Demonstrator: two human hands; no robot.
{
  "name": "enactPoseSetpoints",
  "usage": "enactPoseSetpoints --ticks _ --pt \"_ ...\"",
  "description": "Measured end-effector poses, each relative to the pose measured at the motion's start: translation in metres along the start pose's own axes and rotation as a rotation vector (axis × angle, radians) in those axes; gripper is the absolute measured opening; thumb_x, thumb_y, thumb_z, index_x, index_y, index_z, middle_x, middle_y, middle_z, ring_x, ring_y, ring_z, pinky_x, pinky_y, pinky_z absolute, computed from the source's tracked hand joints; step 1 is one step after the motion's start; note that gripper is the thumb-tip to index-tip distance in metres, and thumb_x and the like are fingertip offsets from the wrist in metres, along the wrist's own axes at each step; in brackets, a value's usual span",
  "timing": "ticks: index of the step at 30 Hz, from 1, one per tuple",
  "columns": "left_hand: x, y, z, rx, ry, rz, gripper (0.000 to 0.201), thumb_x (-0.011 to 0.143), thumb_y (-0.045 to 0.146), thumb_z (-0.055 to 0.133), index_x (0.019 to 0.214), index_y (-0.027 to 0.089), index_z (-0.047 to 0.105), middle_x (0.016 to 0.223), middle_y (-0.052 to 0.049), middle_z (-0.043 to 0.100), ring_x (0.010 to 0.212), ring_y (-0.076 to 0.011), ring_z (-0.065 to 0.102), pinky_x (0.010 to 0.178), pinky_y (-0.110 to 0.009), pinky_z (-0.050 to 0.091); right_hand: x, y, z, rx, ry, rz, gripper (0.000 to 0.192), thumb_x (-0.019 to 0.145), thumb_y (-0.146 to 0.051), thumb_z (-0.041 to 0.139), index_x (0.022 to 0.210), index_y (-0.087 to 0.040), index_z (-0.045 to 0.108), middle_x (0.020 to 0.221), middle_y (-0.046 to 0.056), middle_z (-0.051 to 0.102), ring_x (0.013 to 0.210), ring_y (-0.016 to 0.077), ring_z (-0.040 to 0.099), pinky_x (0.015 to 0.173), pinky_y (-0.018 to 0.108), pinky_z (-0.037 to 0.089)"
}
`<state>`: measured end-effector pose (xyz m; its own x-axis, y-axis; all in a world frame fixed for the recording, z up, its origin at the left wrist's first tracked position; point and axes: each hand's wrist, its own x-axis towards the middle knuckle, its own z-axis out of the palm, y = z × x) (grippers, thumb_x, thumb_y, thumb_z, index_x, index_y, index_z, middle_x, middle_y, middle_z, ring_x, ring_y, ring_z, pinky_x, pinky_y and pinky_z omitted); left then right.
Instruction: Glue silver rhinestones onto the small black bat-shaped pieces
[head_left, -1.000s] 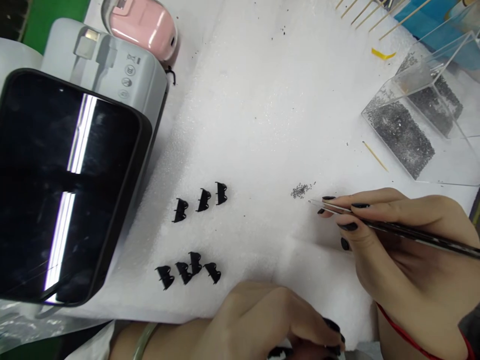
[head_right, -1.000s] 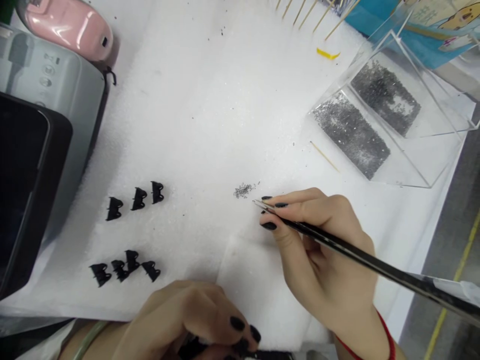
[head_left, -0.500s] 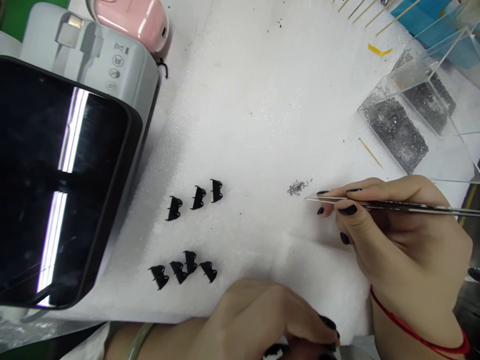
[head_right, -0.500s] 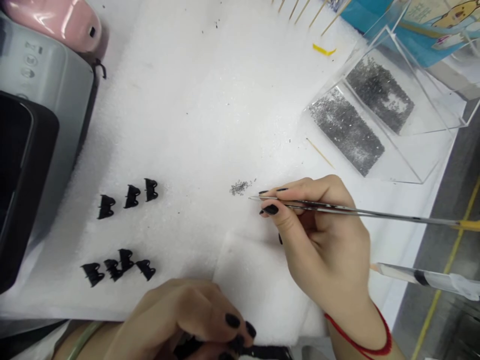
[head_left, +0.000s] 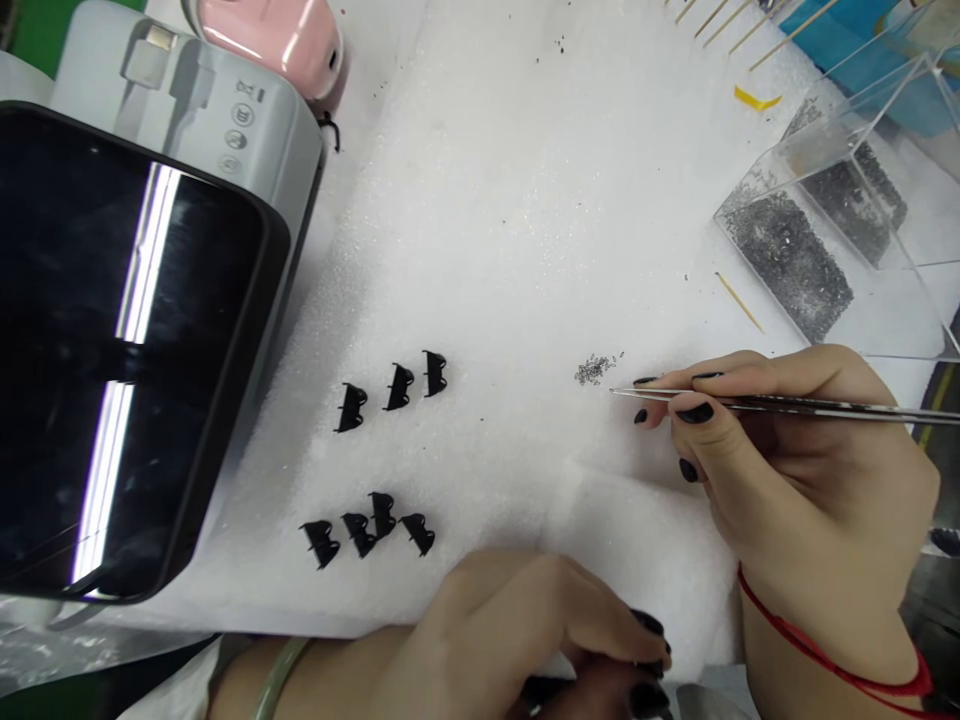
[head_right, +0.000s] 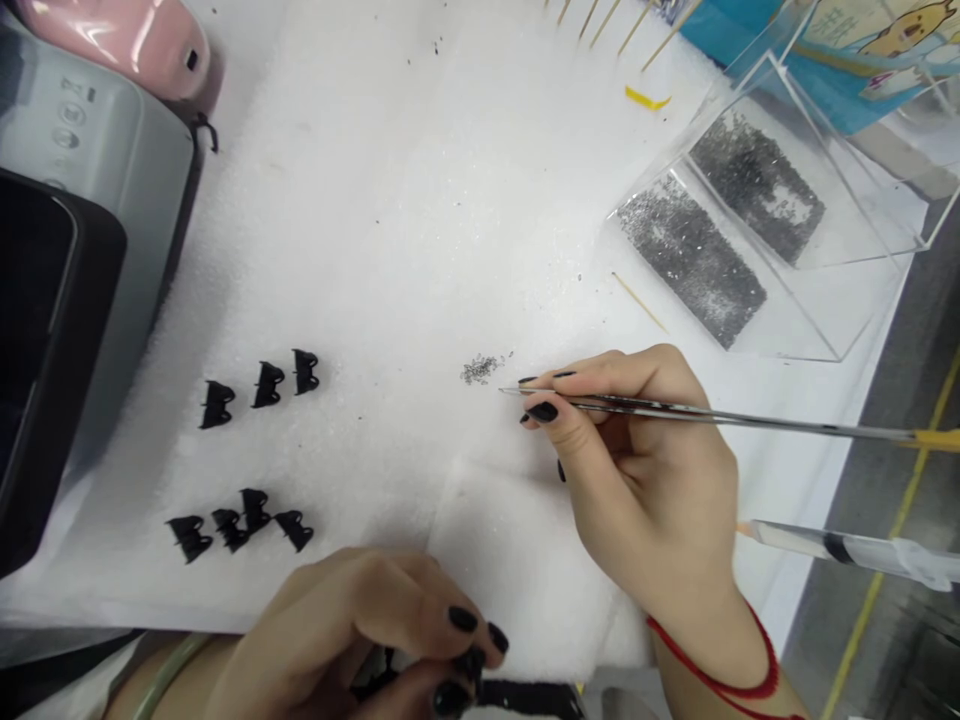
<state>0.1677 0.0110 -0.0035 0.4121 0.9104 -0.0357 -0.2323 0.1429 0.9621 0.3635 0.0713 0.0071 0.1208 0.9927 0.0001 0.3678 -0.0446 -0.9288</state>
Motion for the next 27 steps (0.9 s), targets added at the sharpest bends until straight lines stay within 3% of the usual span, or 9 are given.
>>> enactPoseSetpoints --ticks 12,21,27 --pt "-0.003 0.002 0.0 -0.012 0.027 -0.029 0.034 0.09 -0.003 0.064 0.115 0.021 0.064 0.093 -0.008 0.081 0.068 -0.0159 0.077 0.066 -0.019 0.063 0.001 0.001 0.0 0.001 -0.006 -0.032 0.021 0.093 -0.007 0.08 0.099 -0.025 0.073 0.095 0.002 0.078 0.08 0.0211 0.076 0.056 0.033 0.054" --pt "-0.004 0.002 -0.002 -0.006 0.004 -0.071 0.03 0.094 0.0 0.064 0.114 0.022 0.062 0.093 -0.006 0.078 0.075 -0.0169 0.078 0.073 -0.022 0.065 -0.001 -0.001 0.001 -0.009 0.018 0.005 0.017 0.093 -0.011 0.082 0.098 -0.025 0.073 0.095 0.003 0.08 0.079 0.0212 0.076 0.054 0.031 0.054" --pt "-0.007 -0.008 -0.002 0.045 -0.018 0.04 0.032 0.092 0.003 0.065 0.117 0.023 0.06 0.091 -0.006 0.079 0.074 -0.0175 0.079 0.076 -0.022 0.067 0.0 -0.002 0.003 0.011 0.018 0.044 0.017 0.094 -0.013 0.082 0.097 -0.026 0.073 0.093 0.001 0.078 0.073 0.0199 0.073 0.054 0.033 0.052"
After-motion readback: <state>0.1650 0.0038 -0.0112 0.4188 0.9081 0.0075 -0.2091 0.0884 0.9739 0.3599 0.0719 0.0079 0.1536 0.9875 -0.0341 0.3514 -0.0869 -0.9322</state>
